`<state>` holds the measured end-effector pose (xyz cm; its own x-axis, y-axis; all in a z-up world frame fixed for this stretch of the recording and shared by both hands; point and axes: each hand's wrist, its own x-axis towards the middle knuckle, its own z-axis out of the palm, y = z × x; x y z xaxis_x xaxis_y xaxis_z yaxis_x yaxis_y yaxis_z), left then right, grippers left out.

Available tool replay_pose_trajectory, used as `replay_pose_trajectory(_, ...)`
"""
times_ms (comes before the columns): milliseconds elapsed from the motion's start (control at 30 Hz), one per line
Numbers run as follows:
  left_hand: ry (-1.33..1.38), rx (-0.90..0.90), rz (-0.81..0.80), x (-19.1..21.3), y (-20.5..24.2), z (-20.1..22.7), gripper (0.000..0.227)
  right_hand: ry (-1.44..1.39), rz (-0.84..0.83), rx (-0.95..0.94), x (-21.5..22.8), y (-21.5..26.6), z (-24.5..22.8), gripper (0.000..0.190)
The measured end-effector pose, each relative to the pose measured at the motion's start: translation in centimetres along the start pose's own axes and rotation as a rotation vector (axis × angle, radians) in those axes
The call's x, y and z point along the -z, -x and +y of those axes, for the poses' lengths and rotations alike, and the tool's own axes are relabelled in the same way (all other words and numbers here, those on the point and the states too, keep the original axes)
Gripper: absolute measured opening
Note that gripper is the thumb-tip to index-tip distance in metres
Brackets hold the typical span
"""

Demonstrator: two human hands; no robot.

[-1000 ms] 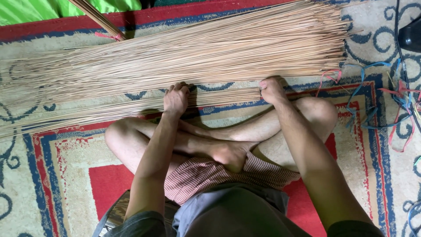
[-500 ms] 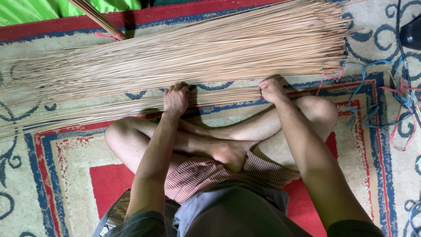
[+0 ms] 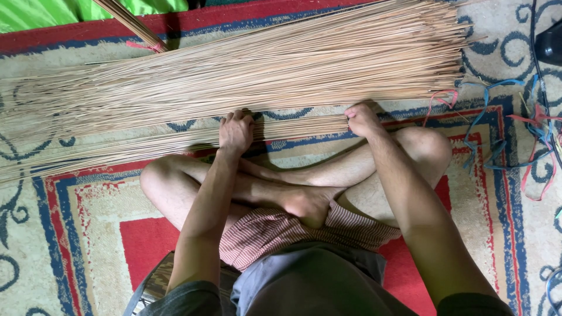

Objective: The person sits on a rug and sorts through a large pile of thin wooden sticks, pulling them out to align them into a smaller, organized bundle.

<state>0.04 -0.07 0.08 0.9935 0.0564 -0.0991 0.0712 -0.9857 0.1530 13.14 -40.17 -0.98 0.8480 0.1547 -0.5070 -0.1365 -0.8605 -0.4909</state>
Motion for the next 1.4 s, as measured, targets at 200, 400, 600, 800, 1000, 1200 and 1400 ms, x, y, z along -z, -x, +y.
replay_pose_trajectory(200,-0.025,0.001,-0.022,0.0,0.0,0.1,0.021,0.026,-0.018,0.001,0.1,0.2,-0.1,0.041)
replay_pose_trajectory(400,0.004,0.008,-0.008,0.0,0.0,-0.1,0.02,-0.079,0.016,-0.034,1.1,1.3,-1.2,0.042)
replay_pose_trajectory(600,0.042,0.015,0.013,-0.4,0.0,-0.2,0.02,-0.131,0.089,-0.06,0.7,-1.2,1.5,0.036)
replay_pose_trajectory(800,0.058,0.014,0.002,0.3,0.2,0.0,0.02,-0.155,0.045,-0.044,1.5,0.7,-0.7,0.04)
replay_pose_trajectory(1000,0.063,0.013,0.011,0.1,0.2,-0.1,0.019,-0.164,0.043,-0.036,1.7,1.1,-1.1,0.039)
replay_pose_trajectory(1200,0.056,0.006,0.028,0.1,0.3,0.0,0.018,-0.145,0.036,-0.052,2.3,1.6,-1.8,0.038)
replay_pose_trajectory(1400,0.063,0.002,0.036,0.0,0.4,-0.1,0.018,-0.153,0.028,-0.077,2.3,1.7,-1.8,0.041)
